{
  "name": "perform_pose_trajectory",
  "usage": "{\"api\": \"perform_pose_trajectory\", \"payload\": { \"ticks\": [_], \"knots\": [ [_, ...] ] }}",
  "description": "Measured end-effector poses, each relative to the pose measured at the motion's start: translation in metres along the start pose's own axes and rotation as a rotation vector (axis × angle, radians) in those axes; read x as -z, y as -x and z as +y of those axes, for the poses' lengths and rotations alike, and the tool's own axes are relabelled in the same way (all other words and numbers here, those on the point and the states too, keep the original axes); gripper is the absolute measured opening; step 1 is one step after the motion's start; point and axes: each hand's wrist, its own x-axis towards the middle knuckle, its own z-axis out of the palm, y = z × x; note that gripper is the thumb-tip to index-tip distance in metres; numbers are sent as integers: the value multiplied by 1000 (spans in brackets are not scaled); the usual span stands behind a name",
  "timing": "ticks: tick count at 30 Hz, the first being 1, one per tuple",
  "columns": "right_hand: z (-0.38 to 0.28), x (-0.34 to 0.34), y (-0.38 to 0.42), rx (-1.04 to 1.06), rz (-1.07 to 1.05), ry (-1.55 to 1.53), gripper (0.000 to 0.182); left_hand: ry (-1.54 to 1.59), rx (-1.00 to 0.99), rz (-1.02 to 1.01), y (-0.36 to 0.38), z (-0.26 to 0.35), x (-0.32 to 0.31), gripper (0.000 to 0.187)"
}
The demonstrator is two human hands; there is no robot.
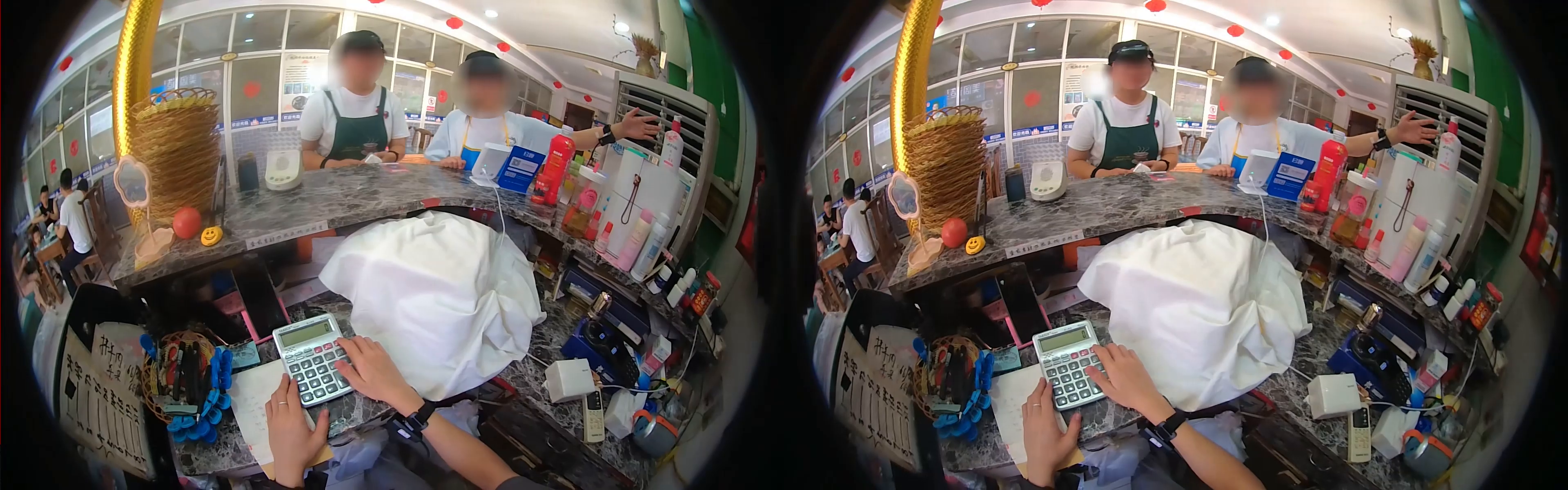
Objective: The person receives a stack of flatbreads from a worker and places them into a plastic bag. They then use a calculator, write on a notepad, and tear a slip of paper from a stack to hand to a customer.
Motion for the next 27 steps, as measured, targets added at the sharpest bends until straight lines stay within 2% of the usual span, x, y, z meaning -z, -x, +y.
{"api": "perform_pose_trajectory", "payload": {
  "ticks": [10, 13, 27],
  "knots": [
    [-3, 4, -1, -5, -3, -4, 49, 1, 20, 17, 0, 2, -2, 75],
    [2, -3, 0, 40, 60, 22, 48, 8, 27, 24, 1, 2, 0, 70],
    [2, -3, 0, 30, 51, 21, 49, 46, 36, 47, -1, 3, 0, 58]
  ]
}}
